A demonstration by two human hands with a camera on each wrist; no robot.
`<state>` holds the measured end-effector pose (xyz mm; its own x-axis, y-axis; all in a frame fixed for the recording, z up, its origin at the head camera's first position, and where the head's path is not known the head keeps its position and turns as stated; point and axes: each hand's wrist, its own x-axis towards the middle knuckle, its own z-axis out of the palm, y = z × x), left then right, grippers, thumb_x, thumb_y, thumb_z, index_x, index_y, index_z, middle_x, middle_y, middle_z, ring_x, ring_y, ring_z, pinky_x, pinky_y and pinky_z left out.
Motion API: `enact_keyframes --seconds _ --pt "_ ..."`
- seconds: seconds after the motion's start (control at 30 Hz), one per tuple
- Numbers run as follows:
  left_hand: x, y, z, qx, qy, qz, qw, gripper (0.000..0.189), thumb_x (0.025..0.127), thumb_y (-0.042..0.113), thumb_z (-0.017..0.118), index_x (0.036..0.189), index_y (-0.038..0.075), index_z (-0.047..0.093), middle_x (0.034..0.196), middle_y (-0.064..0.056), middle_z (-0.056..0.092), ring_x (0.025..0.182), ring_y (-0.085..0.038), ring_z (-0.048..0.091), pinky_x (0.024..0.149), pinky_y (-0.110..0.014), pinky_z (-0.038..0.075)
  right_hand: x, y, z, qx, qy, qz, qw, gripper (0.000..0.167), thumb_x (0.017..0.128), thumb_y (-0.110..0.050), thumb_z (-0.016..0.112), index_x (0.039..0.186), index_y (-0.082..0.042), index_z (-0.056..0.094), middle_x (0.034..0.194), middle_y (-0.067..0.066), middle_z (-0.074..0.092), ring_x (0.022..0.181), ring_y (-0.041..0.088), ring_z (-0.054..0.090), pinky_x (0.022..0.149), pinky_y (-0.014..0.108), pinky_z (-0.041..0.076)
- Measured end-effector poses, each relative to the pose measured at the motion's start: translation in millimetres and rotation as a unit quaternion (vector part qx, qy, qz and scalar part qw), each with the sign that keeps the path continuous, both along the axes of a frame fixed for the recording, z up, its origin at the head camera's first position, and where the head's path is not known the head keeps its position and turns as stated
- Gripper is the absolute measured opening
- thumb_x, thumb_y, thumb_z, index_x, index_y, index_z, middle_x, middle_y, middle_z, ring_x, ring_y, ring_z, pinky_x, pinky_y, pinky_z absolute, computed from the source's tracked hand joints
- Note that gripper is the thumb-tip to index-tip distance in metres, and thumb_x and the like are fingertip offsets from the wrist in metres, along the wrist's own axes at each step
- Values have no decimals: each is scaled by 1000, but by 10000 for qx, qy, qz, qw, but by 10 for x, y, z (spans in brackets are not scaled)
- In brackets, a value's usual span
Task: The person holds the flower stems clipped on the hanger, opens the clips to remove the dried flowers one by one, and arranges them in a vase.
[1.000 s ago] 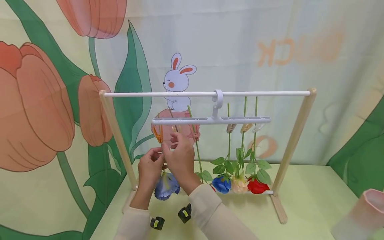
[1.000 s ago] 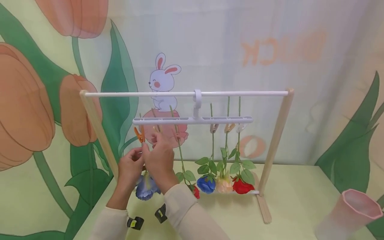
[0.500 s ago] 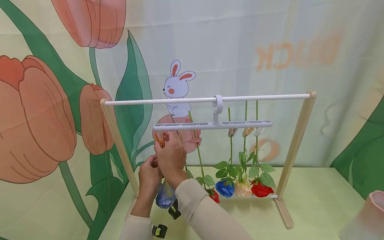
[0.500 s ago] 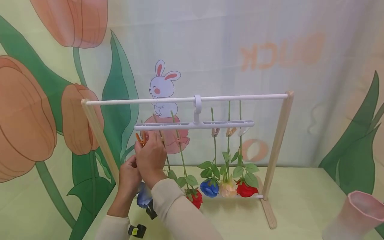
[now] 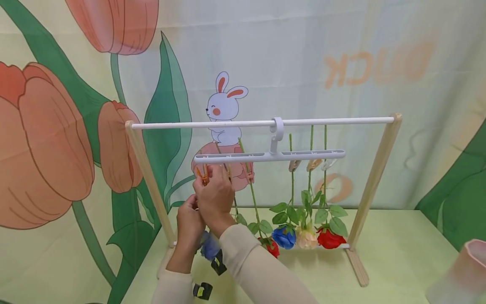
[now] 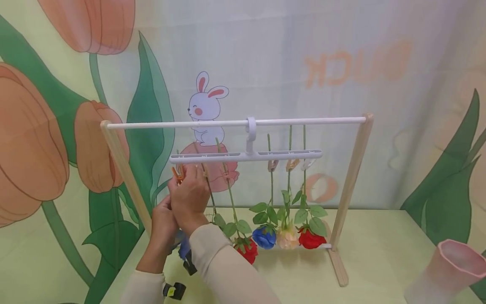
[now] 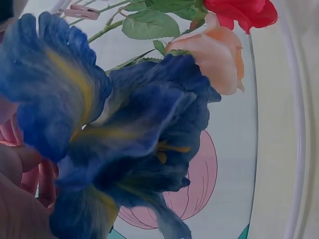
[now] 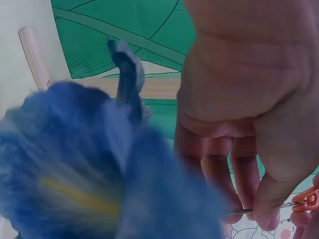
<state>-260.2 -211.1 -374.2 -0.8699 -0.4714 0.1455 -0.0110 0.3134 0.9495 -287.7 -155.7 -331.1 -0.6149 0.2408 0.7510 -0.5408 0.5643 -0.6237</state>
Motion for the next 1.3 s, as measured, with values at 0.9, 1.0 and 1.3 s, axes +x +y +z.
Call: enact_keyframes --seconds 0.9,1.0,1.3 --pt "271 -145 -92 673 876 317 9934 27 96 29 72 113 9 70 101 -13 70 77 -12 70 65 -22 60 45 140 -66 274 161 216 9993 31 85 -20 82 111 -10 68 99 2 73 83 16 72 68 33 60" --pt "356 -172 -66 415 1040 391 9929 25 95 27 74 110 8 71 98 -13 71 72 -6 67 63 -21 60 89 218 -75 272 302 258 9988 33 85 -20 82 114 -11 69 101 1 74 83 16 72 67 32 59" --pt "571 -117 73 -1764 1278 708 9734 17 89 25 80 102 13 78 90 -4 78 75 -16 70 65 -23 54 298 646 -125 206 678 606 9956 27 87 -16 78 111 -8 68 96 6 71 85 20 70 73 35 60"
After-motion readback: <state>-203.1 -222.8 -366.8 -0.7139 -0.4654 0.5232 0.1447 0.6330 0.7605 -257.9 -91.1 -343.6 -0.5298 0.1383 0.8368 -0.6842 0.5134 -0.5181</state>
